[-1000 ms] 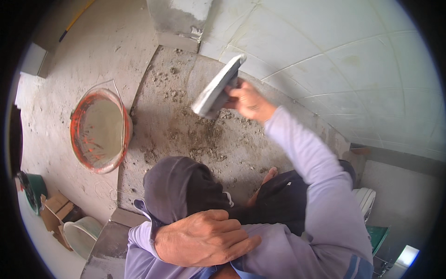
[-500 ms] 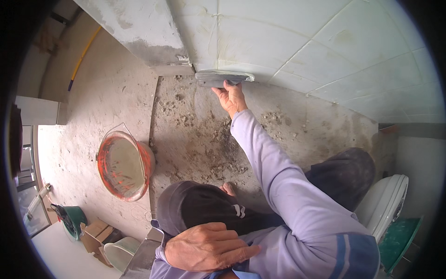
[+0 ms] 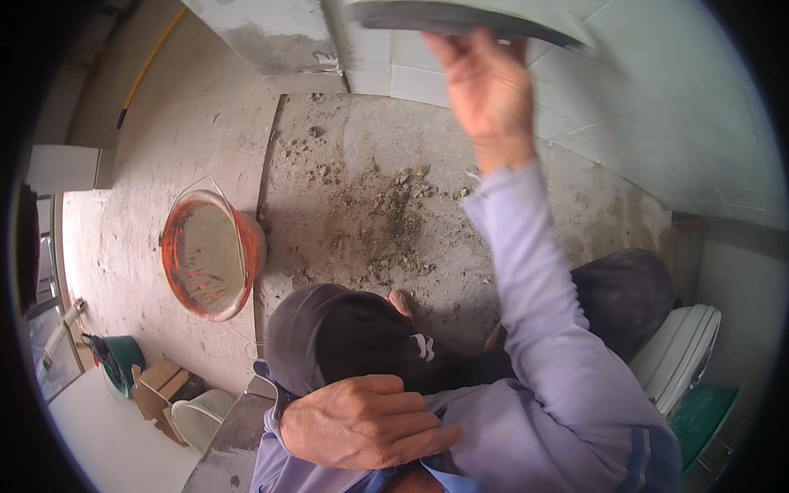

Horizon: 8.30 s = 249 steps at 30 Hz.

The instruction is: The person applies grout to the gaps between white wall tiles using a trowel and a smaller tool. They scoop grout from a bucket, spread it into the joints, and smooth the surface. The person also cleans the tools in a green bucket of water.

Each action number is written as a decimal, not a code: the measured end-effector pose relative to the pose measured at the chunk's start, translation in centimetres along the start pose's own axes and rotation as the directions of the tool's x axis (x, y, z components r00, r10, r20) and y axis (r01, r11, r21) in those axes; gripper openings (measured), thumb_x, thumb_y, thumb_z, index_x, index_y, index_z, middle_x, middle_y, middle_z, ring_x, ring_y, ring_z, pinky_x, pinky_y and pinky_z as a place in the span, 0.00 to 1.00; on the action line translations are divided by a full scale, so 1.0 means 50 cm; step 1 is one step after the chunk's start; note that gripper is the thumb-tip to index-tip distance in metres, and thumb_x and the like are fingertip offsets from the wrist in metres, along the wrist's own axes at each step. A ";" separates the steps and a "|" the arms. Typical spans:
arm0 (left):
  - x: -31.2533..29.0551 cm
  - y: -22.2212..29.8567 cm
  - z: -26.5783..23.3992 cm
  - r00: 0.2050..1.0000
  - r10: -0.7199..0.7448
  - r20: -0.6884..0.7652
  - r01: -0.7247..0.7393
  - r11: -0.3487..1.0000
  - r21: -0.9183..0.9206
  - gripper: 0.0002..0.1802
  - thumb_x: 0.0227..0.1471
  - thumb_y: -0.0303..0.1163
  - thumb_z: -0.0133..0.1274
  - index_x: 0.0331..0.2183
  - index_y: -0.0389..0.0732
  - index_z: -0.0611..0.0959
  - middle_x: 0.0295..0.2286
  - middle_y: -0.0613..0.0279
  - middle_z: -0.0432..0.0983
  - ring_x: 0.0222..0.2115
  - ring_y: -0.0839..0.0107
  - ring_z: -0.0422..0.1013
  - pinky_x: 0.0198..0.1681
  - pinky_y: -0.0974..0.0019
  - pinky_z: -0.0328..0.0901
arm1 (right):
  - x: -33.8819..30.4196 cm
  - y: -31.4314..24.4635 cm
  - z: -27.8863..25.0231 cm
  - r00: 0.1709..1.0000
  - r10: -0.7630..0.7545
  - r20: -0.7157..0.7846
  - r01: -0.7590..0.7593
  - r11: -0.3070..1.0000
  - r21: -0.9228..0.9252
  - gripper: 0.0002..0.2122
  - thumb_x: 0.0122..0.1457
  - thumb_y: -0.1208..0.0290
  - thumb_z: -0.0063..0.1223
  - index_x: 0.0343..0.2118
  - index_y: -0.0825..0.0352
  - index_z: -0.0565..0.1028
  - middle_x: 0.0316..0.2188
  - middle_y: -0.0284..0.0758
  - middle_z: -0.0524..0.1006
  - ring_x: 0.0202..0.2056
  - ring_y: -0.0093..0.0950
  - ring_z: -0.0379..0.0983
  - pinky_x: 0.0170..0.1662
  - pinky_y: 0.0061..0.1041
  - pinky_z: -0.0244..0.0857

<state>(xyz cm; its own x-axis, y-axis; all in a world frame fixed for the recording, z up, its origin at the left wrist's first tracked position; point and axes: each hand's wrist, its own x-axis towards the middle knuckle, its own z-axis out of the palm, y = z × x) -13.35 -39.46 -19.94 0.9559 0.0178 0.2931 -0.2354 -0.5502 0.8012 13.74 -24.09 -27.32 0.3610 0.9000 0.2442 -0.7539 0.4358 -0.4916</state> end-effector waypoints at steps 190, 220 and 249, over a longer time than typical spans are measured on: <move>0.312 -0.706 -0.122 0.287 -0.525 0.801 0.696 0.689 0.203 0.20 0.55 0.42 0.51 0.44 0.38 0.80 0.40 0.59 0.77 0.42 0.67 0.71 0.47 0.60 0.65 | -0.001 -1.179 -0.246 -0.010 -0.999 0.036 0.402 -0.037 -0.915 0.10 0.60 0.71 0.46 0.37 0.75 0.70 0.28 0.41 0.74 0.28 0.32 0.69 0.36 0.31 0.63; 0.510 0.040 -0.399 0.989 0.088 -0.121 -0.061 0.976 0.209 0.19 0.45 0.35 0.64 0.39 0.36 0.82 0.28 0.56 0.79 0.27 0.70 0.75 0.35 0.67 0.69 | 0.091 -0.653 0.142 0.701 -0.007 0.713 0.644 -0.424 -0.637 0.22 0.51 0.69 0.61 0.50 0.69 0.71 0.46 0.47 0.73 0.49 0.46 0.69 0.53 0.40 0.62; 0.066 0.042 -0.552 -0.139 0.411 -0.901 -0.511 0.750 0.420 0.14 0.59 0.32 0.47 0.44 0.35 0.77 0.25 0.72 0.67 0.21 0.87 0.55 0.23 0.78 0.53 | 0.249 -0.539 0.559 0.365 -0.041 0.930 0.647 -0.707 -0.286 0.18 0.54 0.67 0.56 0.47 0.68 0.73 0.44 0.48 0.75 0.44 0.44 0.72 0.48 0.36 0.66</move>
<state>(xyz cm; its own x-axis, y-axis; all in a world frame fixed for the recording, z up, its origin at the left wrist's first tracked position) -15.56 -17.51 -2.88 -0.3875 0.5241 0.7584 -0.5913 -0.7724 0.2317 23.20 -24.81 12.32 -0.3473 0.3046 0.8869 0.9234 0.2757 0.2669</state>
